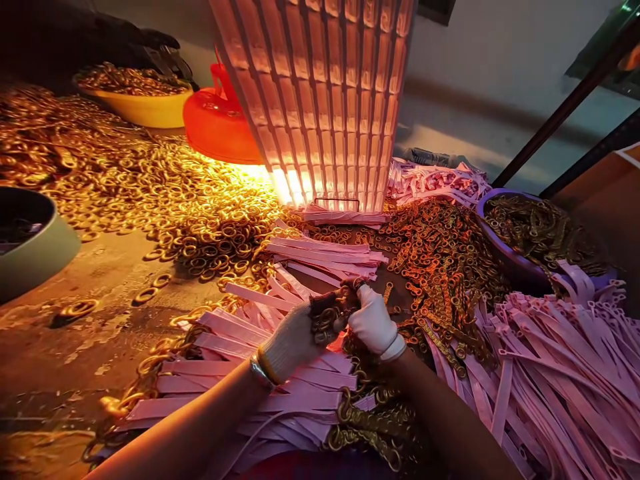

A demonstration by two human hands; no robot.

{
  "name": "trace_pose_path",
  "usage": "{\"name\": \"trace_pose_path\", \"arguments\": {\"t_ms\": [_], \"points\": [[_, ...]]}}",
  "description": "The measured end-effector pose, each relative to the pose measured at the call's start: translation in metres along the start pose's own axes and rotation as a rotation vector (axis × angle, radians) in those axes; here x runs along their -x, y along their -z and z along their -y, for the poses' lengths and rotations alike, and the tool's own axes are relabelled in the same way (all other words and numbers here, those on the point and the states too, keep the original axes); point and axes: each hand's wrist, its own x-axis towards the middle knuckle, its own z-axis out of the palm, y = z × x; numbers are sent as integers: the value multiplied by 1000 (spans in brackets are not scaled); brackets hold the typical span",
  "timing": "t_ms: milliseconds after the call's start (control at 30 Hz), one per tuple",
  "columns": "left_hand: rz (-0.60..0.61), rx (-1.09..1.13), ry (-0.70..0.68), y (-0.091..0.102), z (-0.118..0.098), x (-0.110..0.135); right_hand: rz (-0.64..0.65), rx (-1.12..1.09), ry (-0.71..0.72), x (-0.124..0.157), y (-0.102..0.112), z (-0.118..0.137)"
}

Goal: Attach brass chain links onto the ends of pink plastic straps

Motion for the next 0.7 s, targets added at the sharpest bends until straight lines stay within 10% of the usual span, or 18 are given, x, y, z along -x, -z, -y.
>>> {"name": "trace_pose_path", "arguments": {"t_ms": [500,700], "points": [[0,-239,-45,-7,5,1,-118,-5,-46,14,13,6],[14,-85,133,0,-5,-1,21,920,226,29,12,28]]}}
